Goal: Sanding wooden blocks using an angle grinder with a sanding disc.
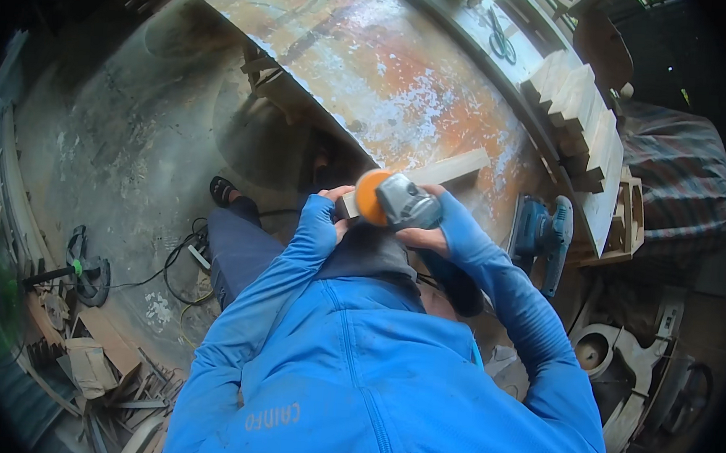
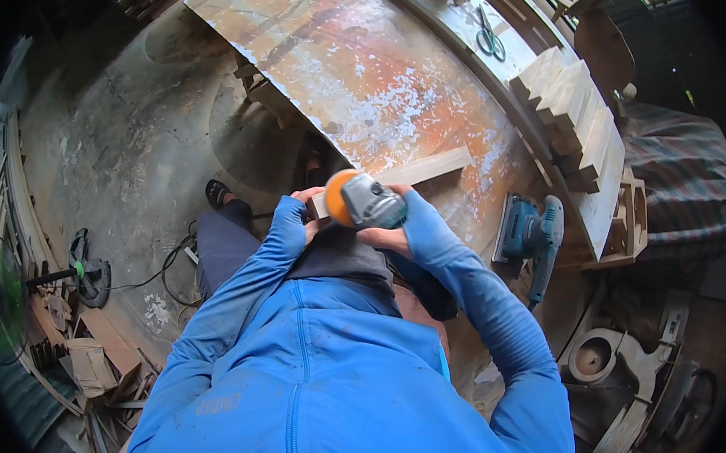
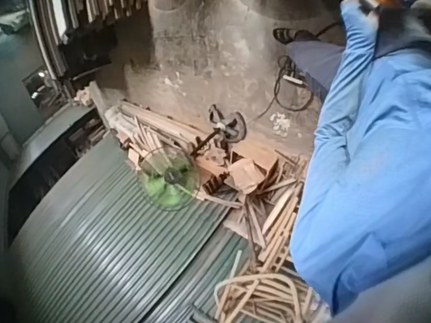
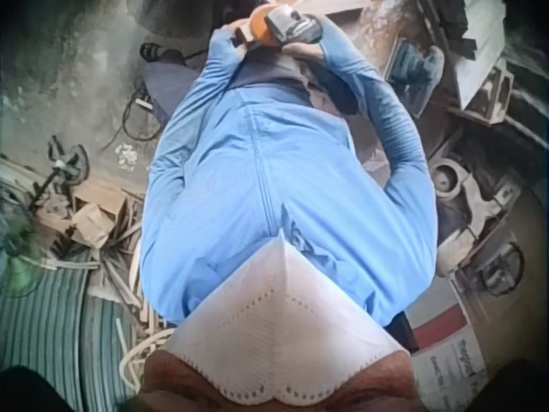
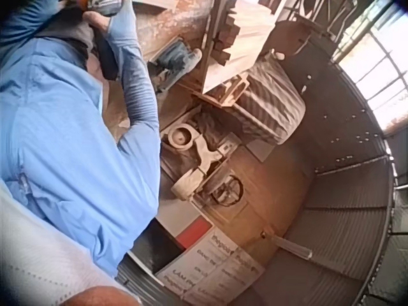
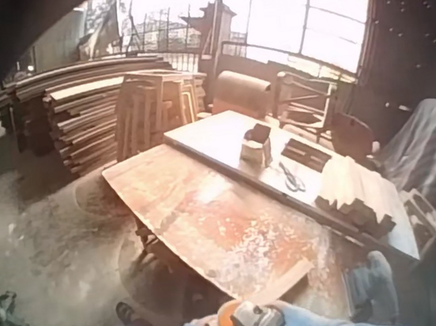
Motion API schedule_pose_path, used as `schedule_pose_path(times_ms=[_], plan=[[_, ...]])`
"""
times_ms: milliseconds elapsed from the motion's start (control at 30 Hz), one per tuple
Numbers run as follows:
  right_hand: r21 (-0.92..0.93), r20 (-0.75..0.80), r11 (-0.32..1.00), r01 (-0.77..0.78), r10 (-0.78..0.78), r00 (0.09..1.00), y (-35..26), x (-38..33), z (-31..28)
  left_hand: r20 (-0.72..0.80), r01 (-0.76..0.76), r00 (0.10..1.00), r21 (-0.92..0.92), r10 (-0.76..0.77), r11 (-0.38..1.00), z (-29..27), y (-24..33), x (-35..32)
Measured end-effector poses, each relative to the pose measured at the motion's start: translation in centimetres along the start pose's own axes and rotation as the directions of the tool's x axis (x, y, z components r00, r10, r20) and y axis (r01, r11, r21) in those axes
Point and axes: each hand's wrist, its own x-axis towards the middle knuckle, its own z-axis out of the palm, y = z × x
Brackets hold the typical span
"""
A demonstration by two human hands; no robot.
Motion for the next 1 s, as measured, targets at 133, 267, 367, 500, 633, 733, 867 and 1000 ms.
schedule_pose_path(times_ms=[133,267,367,500,633,733,867,1000], plan=[[0.036,0.05,0.999,-0.025,0.024,0.998,-1.2,0.3,0.3,0.04,0.041,0.998,0.075,-0.044,0.996,0.0,0.3,0.0],[-0.042,0.016,0.998,-0.041,0.042,0.999,-0.3,0.8,-0.3,-0.004,-0.013,1.0,0.06,0.013,0.998,0.1,-1.0,-0.5],[-0.019,-0.061,0.994,-0.108,0.106,0.992,0.9,0.5,-2.5,0.022,0.025,0.999,0.033,-0.026,0.999,-0.6,-1.2,-0.3],[0.053,-0.185,0.988,-0.145,0.153,0.971,4.7,0.3,-6.8,0.044,0.008,0.999,0.042,-0.01,0.999,-0.6,-2.0,-0.2],[0.183,-0.274,0.974,-0.131,0.179,0.945,5.3,-0.5,-11.2,0.021,-0.002,1.0,0.004,0.002,1.0,-0.6,-0.3,0.2],[0.18,-0.344,0.973,-0.141,0.196,0.918,8.1,0.0,-14.6,0.027,-0.039,0.999,0.06,0.038,0.997,-0.9,-0.2,0.3],[0.302,-0.473,0.949,-0.088,0.229,0.851,7.6,-0.1,-14.5,0.017,-0.036,0.999,0.047,0.035,0.998,-0.8,-2.3,-0.4],[0.228,-0.286,0.968,-0.105,0.169,0.943,6.0,-1.4,-9.9,0.05,-0.011,0.999,0.049,0.009,0.999,-0.6,-1.3,-0.8]])
